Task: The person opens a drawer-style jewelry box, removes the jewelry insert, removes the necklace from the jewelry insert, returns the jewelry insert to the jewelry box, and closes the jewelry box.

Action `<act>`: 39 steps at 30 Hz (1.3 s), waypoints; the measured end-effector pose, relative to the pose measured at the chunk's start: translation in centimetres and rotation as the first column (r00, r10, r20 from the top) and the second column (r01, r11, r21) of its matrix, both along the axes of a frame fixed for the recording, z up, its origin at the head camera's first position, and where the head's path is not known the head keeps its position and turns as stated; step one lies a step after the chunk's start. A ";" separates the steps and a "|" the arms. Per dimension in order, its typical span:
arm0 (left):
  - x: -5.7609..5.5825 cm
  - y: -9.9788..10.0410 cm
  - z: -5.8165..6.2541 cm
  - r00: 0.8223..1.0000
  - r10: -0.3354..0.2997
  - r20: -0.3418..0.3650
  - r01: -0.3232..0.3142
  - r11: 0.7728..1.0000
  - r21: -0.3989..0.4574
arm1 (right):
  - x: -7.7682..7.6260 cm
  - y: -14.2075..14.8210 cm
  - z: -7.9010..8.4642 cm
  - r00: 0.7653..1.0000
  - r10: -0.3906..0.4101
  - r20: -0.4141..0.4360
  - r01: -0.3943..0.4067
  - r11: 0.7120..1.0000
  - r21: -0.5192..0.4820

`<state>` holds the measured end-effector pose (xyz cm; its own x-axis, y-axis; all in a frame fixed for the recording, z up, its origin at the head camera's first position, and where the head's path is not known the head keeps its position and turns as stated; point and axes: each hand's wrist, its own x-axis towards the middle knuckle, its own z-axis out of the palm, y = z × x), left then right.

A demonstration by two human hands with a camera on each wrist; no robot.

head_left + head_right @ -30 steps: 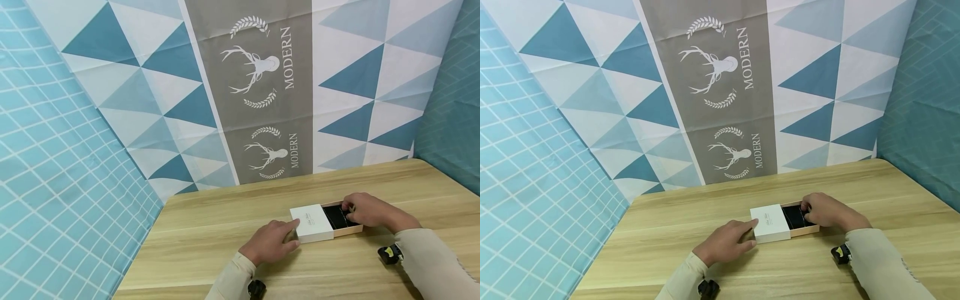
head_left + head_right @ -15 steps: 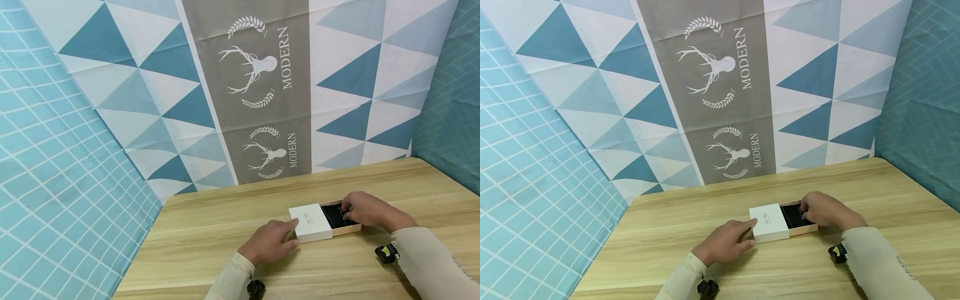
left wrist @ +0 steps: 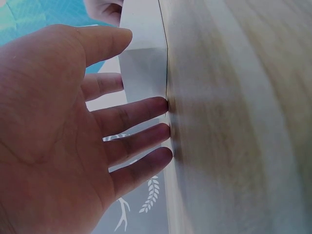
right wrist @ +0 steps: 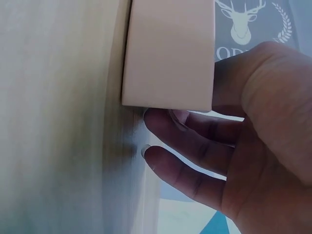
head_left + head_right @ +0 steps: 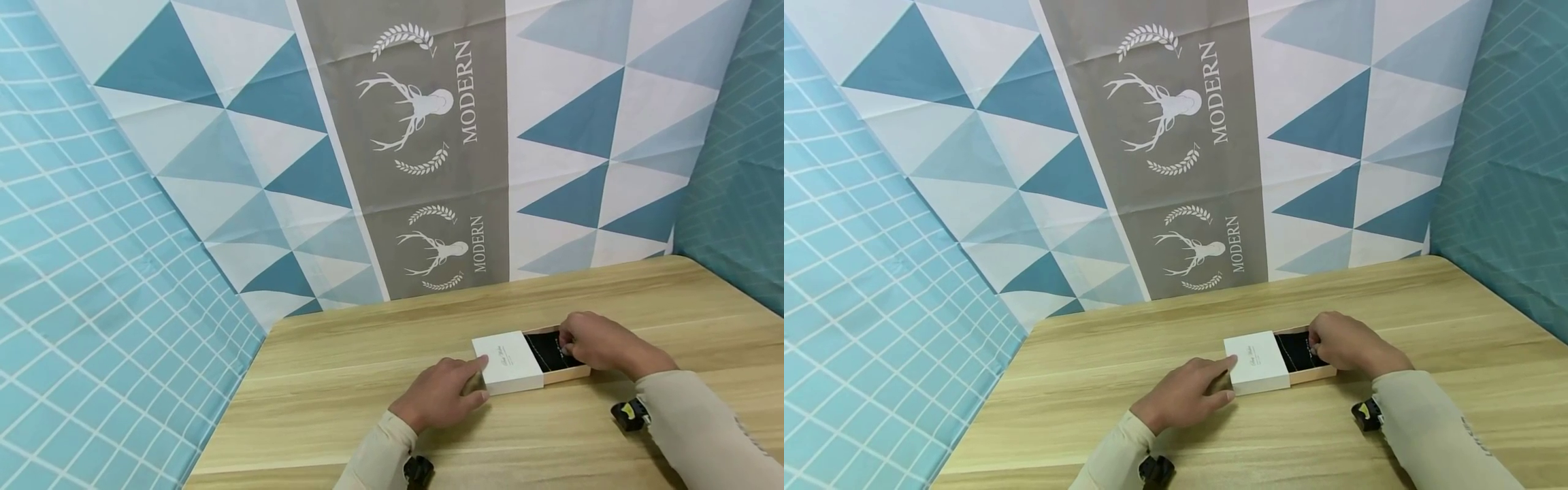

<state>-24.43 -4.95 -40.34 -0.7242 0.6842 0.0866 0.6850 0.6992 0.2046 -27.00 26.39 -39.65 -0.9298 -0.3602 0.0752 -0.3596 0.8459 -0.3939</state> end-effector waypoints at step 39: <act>0.0 -0.1 -0.1 1.000 0.006 0.014 -0.007 1.000 0.017 | 0.6 0.4 0.0 0.995 0.068 -0.068 -0.066 0.997 0.035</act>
